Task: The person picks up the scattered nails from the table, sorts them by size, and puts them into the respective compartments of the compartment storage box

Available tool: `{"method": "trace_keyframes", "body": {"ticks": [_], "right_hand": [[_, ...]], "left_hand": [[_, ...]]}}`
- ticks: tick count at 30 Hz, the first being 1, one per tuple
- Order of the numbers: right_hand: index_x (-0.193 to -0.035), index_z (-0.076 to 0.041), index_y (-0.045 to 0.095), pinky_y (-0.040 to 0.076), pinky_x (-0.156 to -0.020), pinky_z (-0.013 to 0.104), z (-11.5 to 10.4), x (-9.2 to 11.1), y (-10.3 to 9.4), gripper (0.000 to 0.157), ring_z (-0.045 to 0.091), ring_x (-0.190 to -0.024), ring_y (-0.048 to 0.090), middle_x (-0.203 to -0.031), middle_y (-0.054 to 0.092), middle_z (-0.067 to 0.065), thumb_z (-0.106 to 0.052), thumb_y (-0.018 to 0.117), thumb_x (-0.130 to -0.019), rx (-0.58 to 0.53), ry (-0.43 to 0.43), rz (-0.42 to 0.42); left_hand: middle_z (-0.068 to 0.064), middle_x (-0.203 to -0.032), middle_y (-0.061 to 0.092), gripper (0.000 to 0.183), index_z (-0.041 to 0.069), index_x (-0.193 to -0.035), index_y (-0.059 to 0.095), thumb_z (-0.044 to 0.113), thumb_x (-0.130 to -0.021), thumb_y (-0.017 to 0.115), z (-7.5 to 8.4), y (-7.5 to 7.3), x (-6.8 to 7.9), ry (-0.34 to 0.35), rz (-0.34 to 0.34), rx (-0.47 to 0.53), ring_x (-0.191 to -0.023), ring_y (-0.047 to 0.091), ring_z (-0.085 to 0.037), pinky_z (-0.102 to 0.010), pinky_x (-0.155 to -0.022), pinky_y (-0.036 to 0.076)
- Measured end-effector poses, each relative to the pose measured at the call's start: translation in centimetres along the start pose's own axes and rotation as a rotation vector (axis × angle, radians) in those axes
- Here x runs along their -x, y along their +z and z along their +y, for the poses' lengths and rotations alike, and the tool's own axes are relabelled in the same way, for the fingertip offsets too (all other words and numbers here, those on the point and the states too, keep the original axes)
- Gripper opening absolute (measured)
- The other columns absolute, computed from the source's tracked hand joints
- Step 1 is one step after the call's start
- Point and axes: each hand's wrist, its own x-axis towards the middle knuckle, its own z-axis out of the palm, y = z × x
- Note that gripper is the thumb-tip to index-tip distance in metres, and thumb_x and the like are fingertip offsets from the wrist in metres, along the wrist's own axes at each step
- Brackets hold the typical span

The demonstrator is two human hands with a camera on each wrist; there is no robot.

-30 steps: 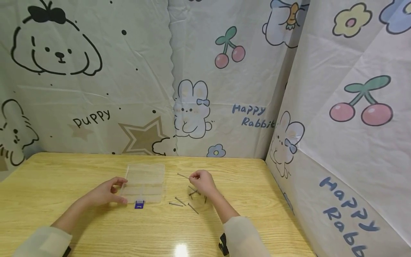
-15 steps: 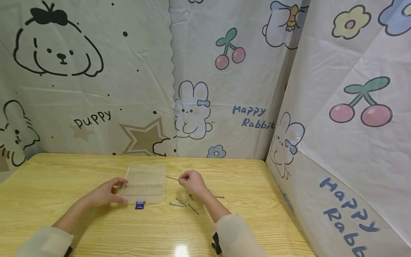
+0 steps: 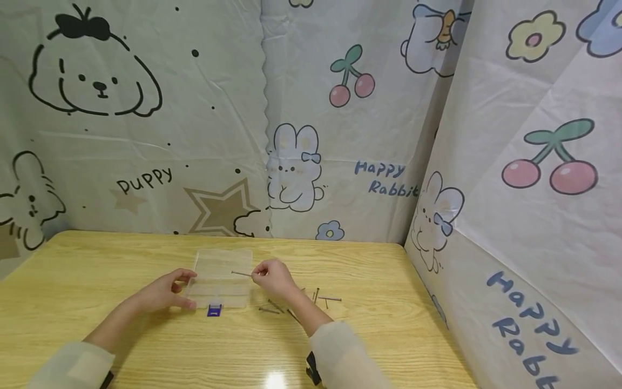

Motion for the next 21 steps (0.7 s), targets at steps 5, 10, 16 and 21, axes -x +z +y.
{"method": "trace_keyframes", "body": {"ticks": [5,10,16,21], "right_hand": [[-0.086,-0.006,0.069,0.038,-0.051,0.018,-1.0,-0.2,1.0,0.011,0.009,-0.064,0.044,-0.075,0.057,-0.002,-0.013,0.061,-0.088,0.006,-0.006,-0.025],[-0.084,-0.005,0.07,0.036,-0.049,0.016,-1.7,-0.6,2.3,0.01,0.007,-0.061,0.043,-0.073,0.056,-0.004,-0.011,0.062,-0.087,0.017,-0.038,-0.045],[-0.085,-0.005,0.07,0.037,-0.05,0.016,-2.7,-0.8,3.3,0.01,0.006,-0.062,0.043,-0.076,0.057,-0.003,-0.012,0.063,-0.086,0.023,-0.052,-0.066],[-0.085,-0.005,0.07,0.038,-0.052,0.016,-3.1,-0.9,4.2,0.01,0.004,-0.064,0.044,-0.076,0.057,-0.003,-0.012,0.063,-0.086,0.041,-0.052,-0.083]], "left_hand": [[-0.03,-0.133,0.043,0.08,-0.002,-0.132,0.04,0.029,-0.071,0.081,0.0,0.0,0.0,-0.01,0.009,-0.008,-0.115,0.044,-0.048,-0.056,-0.095,0.041],[-0.029,-0.132,0.043,0.079,-0.002,-0.132,0.041,0.028,-0.071,0.081,-0.2,0.0,-0.1,-0.021,0.012,-0.013,-0.113,0.045,-0.046,-0.055,-0.093,0.042],[-0.028,-0.132,0.044,0.079,-0.002,-0.132,0.041,0.027,-0.071,0.082,-0.1,0.1,0.0,-0.025,0.017,-0.011,-0.114,0.045,-0.046,-0.056,-0.095,0.04],[-0.029,-0.132,0.043,0.079,-0.002,-0.132,0.041,0.028,-0.071,0.081,0.0,0.1,-0.1,-0.026,0.017,-0.007,-0.115,0.044,-0.048,-0.057,-0.096,0.04]]}}
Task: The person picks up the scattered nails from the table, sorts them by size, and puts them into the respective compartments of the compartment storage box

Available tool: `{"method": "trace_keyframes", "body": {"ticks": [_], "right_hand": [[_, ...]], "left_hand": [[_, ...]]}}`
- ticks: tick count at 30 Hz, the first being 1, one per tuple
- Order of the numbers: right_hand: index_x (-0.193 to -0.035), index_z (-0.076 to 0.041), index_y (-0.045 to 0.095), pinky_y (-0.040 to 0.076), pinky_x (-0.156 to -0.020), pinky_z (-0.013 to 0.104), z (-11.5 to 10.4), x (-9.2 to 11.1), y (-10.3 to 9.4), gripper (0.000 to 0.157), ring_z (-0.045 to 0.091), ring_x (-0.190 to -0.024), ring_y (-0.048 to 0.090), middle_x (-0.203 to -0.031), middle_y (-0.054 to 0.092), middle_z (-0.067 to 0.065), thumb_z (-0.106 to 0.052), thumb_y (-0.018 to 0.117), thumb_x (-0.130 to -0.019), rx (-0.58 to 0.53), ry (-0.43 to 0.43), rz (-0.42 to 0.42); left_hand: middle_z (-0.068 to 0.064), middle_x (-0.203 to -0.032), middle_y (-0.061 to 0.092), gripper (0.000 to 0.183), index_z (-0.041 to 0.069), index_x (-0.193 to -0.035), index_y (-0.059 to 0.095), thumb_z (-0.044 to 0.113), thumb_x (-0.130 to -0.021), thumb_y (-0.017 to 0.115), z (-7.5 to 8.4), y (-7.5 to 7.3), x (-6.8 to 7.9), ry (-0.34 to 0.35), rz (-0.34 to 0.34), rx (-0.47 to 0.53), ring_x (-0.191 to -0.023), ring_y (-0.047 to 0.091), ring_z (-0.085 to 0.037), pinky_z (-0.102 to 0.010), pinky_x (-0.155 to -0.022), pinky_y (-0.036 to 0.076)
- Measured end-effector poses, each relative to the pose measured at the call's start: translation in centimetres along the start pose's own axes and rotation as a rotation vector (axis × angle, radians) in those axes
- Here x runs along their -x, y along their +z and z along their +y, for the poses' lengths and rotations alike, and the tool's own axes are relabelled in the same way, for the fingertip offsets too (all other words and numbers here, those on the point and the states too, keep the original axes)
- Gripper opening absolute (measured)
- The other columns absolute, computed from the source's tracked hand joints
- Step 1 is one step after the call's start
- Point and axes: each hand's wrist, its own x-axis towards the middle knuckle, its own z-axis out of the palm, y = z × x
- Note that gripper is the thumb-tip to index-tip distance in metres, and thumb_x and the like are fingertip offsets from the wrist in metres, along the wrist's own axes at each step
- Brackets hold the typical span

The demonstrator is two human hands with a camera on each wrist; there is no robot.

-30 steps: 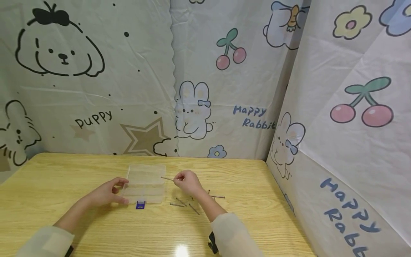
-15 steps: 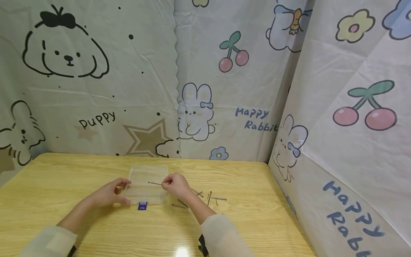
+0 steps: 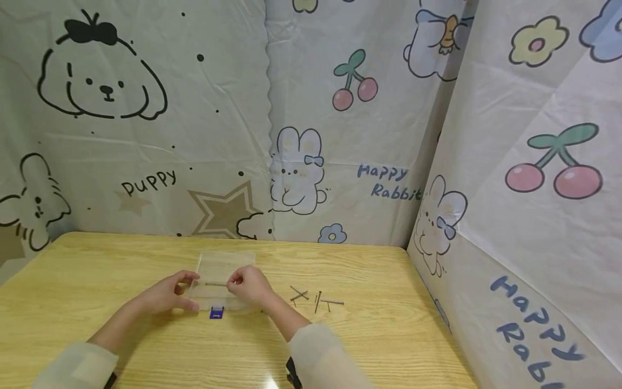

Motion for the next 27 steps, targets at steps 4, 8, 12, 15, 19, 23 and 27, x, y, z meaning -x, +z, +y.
{"method": "trace_keyframes", "body": {"ticks": [4,8,12,15,19,23,27], "right_hand": [[-0.082,-0.005,0.071,0.039,-0.055,0.014,-0.3,-0.2,1.0,0.01,0.001,-0.064,0.044,-0.074,0.057,-0.004,-0.012,0.064,-0.085,0.037,-0.017,-0.007],[-0.081,-0.006,0.071,0.038,-0.054,0.013,-0.4,-0.3,2.1,0.009,0.0,-0.062,0.043,-0.07,0.055,-0.007,-0.012,0.065,-0.085,0.064,-0.023,-0.026],[-0.08,-0.007,0.071,0.038,-0.052,0.013,-0.5,-0.2,2.7,0.009,-0.001,-0.058,0.043,-0.067,0.055,-0.008,-0.012,0.065,-0.084,0.076,-0.034,-0.043],[-0.081,-0.007,0.07,0.038,-0.05,0.013,-0.7,-0.1,3.0,0.009,0.0,-0.057,0.043,-0.067,0.054,-0.008,-0.012,0.064,-0.085,0.077,-0.029,-0.051],[-0.083,-0.007,0.07,0.038,-0.049,0.013,-0.8,-0.2,3.3,0.009,-0.001,-0.056,0.043,-0.067,0.054,-0.008,-0.012,0.064,-0.085,0.084,-0.031,-0.056],[-0.082,-0.007,0.071,0.038,-0.05,0.013,-0.9,-0.3,3.6,0.01,0.0,-0.056,0.043,-0.067,0.055,-0.008,-0.012,0.064,-0.085,0.089,-0.04,-0.05],[-0.081,-0.007,0.071,0.037,-0.051,0.013,-0.9,-0.4,3.8,0.01,0.0,-0.057,0.042,-0.068,0.054,-0.008,-0.013,0.064,-0.085,0.109,-0.052,-0.042]], "left_hand": [[-0.029,-0.132,0.043,0.079,-0.002,-0.132,0.04,0.026,-0.071,0.082,-0.1,0.1,0.0,-0.005,-0.006,0.009,-0.115,0.044,-0.047,-0.056,-0.094,0.041],[-0.029,-0.133,0.042,0.079,-0.002,-0.133,0.039,0.026,-0.072,0.081,-0.2,0.1,-0.1,-0.001,-0.012,0.018,-0.116,0.044,-0.048,-0.056,-0.095,0.041],[-0.029,-0.134,0.042,0.079,-0.002,-0.133,0.039,0.027,-0.072,0.081,-0.2,0.0,-0.1,0.006,-0.019,0.02,-0.117,0.042,-0.05,-0.057,-0.096,0.04],[-0.029,-0.134,0.041,0.079,-0.002,-0.133,0.038,0.027,-0.073,0.08,-0.3,0.0,-0.1,0.011,-0.022,0.024,-0.117,0.042,-0.05,-0.057,-0.095,0.041],[-0.03,-0.133,0.041,0.078,-0.003,-0.133,0.038,0.026,-0.073,0.08,-0.4,0.0,0.0,0.016,-0.021,0.025,-0.117,0.042,-0.052,-0.058,-0.096,0.04],[-0.03,-0.133,0.041,0.078,-0.003,-0.133,0.038,0.026,-0.074,0.08,-0.4,0.1,0.0,0.017,-0.019,0.025,-0.118,0.042,-0.052,-0.057,-0.096,0.04],[-0.029,-0.132,0.042,0.078,-0.003,-0.133,0.039,0.028,-0.074,0.08,-0.2,0.1,0.1,0.019,-0.016,0.013,-0.116,0.042,-0.051,-0.057,-0.095,0.041]]}}
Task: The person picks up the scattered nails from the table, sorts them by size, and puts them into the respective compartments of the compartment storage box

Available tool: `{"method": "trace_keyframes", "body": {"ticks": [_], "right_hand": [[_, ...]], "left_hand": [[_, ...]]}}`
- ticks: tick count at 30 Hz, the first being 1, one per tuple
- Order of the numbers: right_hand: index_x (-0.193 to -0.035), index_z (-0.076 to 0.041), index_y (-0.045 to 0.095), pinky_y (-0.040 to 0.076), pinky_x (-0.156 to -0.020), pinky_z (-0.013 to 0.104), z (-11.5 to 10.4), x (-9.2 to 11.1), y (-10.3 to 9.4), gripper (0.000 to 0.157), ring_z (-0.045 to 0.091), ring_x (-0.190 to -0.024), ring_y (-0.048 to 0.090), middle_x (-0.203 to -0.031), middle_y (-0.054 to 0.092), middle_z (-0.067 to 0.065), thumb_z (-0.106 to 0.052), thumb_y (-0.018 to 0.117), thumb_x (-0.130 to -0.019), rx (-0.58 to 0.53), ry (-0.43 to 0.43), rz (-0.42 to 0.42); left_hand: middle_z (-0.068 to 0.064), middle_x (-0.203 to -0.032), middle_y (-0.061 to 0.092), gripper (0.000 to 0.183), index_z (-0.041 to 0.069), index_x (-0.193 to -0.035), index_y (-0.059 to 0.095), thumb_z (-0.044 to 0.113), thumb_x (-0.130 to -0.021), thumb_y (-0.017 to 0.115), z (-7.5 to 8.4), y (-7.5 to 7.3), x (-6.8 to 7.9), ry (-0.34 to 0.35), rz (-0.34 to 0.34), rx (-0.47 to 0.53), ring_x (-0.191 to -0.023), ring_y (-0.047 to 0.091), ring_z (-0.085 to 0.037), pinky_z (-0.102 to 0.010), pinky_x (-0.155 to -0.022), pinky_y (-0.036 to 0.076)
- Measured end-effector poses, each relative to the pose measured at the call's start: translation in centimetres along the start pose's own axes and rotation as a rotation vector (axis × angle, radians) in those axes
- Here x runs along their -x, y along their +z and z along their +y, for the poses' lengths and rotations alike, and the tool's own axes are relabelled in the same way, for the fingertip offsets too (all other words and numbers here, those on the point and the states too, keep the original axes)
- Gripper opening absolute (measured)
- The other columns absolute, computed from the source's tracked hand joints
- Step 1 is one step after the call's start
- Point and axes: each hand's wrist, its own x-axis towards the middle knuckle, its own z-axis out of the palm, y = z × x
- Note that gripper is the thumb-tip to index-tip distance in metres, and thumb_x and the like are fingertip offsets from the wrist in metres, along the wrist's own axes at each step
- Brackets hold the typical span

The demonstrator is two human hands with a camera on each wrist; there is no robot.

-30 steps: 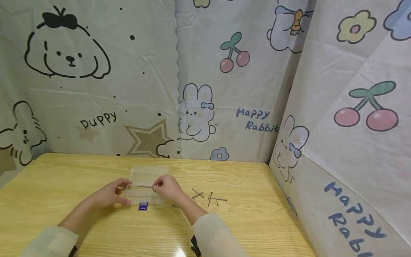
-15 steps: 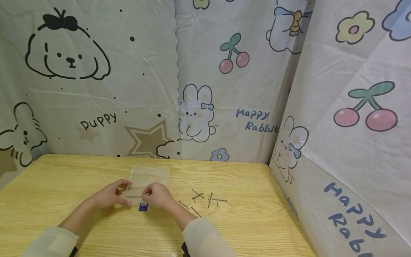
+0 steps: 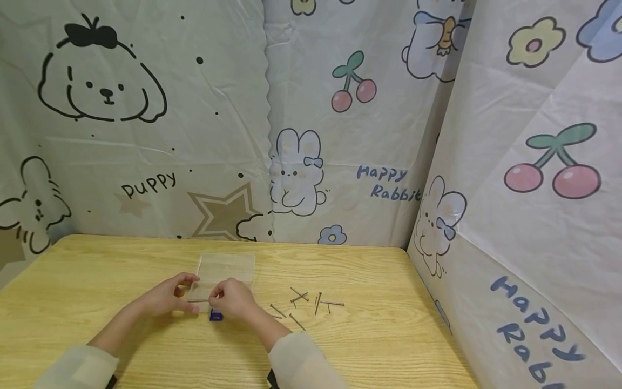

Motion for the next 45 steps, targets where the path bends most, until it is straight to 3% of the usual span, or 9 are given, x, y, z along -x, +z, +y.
{"method": "trace_keyframes", "body": {"ticks": [20,29,45], "right_hand": [[-0.079,-0.008,0.071,0.036,-0.048,0.014,-0.5,0.1,-0.3,0.012,0.001,-0.053,0.042,-0.064,0.055,-0.008,-0.013,0.063,-0.086,0.017,0.036,0.013],[-0.087,-0.01,0.071,0.037,-0.05,0.016,-0.2,0.1,-0.5,0.011,0.002,-0.058,0.043,-0.068,0.053,-0.008,-0.019,0.065,-0.087,0.002,0.04,0.016],[-0.094,-0.011,0.07,0.04,-0.055,0.02,2.7,2.3,-5.0,0.014,0.006,-0.068,0.047,-0.082,0.06,-0.003,-0.022,0.063,-0.089,-0.02,0.062,0.012]], "left_hand": [[-0.027,-0.132,0.043,0.077,-0.004,-0.133,0.037,0.026,-0.075,0.079,0.3,-0.1,0.1,0.006,-0.013,0.014,-0.12,0.039,-0.053,-0.059,-0.099,0.037],[-0.028,-0.131,0.044,0.078,-0.004,-0.132,0.038,0.025,-0.074,0.08,0.4,0.0,0.2,0.007,-0.011,0.012,-0.119,0.04,-0.053,-0.06,-0.099,0.037],[-0.029,-0.133,0.042,0.08,-0.003,-0.133,0.037,0.028,-0.073,0.08,0.2,-0.1,0.1,0.002,-0.011,0.002,-0.119,0.039,-0.053,-0.06,-0.099,0.037]]}}
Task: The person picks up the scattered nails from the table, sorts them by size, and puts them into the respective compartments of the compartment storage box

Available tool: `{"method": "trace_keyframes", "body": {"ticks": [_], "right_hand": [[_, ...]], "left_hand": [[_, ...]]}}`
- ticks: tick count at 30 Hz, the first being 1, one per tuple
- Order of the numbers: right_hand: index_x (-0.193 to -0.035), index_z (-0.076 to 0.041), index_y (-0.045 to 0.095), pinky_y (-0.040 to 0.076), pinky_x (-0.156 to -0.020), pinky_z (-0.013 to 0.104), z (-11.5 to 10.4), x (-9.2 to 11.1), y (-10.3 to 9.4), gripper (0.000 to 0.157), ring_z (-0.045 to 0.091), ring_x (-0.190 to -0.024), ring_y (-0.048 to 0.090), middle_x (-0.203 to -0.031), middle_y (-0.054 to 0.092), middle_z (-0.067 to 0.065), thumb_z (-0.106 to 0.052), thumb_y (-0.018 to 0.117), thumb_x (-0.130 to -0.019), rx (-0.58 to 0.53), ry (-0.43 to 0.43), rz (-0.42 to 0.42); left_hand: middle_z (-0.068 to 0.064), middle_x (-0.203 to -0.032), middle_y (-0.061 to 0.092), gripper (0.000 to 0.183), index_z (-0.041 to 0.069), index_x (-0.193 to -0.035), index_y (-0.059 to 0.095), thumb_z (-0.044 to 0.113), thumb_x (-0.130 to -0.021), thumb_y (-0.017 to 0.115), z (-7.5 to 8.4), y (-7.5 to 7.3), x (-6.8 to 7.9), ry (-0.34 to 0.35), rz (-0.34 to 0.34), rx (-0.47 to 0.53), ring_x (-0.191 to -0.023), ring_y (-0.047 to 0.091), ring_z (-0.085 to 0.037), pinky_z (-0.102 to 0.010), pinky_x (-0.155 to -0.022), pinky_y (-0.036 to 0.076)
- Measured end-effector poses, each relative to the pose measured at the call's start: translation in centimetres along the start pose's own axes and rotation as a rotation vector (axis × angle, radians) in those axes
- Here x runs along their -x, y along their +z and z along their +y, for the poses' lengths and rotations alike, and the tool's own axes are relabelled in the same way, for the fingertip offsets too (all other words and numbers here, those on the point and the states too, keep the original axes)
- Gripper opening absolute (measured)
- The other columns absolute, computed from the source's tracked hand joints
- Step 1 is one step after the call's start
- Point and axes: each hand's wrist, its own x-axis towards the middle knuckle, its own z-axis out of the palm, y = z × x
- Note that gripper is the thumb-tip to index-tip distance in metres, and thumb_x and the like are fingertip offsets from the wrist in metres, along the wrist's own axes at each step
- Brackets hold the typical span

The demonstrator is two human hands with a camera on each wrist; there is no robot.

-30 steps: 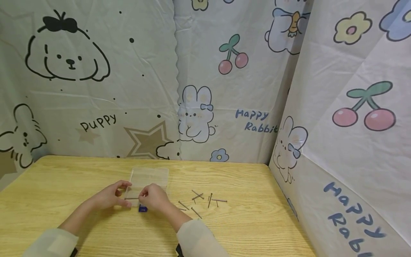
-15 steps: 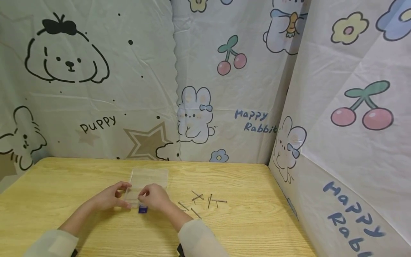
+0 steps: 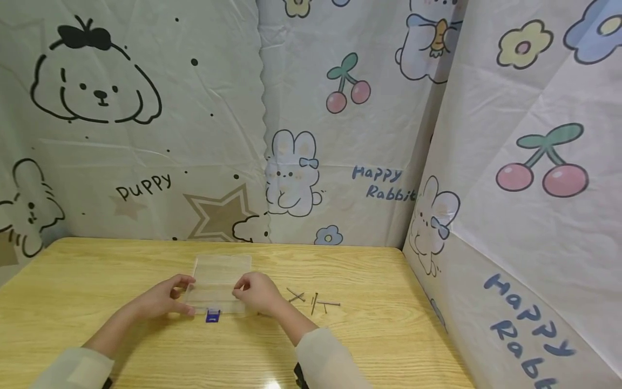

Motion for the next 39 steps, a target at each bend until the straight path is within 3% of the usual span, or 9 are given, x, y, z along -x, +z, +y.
{"method": "trace_keyframes", "body": {"ticks": [9,26,39], "right_hand": [[-0.096,-0.011,0.069,0.042,-0.059,0.023,2.8,1.8,-3.0,0.013,0.011,-0.076,0.05,-0.087,0.061,0.0,-0.021,0.061,-0.09,0.012,0.011,0.027],[-0.096,-0.008,0.067,0.042,-0.058,0.026,7.6,5.2,-7.4,0.013,0.015,-0.074,0.049,-0.087,0.059,0.004,-0.019,0.061,-0.09,0.036,0.106,0.074],[-0.091,-0.007,0.067,0.041,-0.062,0.026,11.7,7.1,-8.8,0.011,0.015,-0.077,0.048,-0.084,0.057,0.003,-0.017,0.064,-0.087,0.046,0.185,0.137]], "left_hand": [[-0.031,-0.136,0.039,0.08,-0.003,-0.135,0.036,0.029,-0.074,0.079,0.0,0.0,0.1,0.01,-0.01,-0.006,-0.12,0.037,-0.056,-0.061,-0.098,0.037],[-0.031,-0.134,0.04,0.079,-0.003,-0.134,0.037,0.026,-0.073,0.079,0.0,0.1,0.1,0.008,0.0,0.006,-0.118,0.039,-0.054,-0.061,-0.098,0.037],[-0.031,-0.135,0.039,0.08,-0.002,-0.134,0.037,0.027,-0.073,0.079,-0.2,0.0,-0.1,0.0,-0.011,-0.006,-0.117,0.041,-0.053,-0.059,-0.095,0.04]]}}
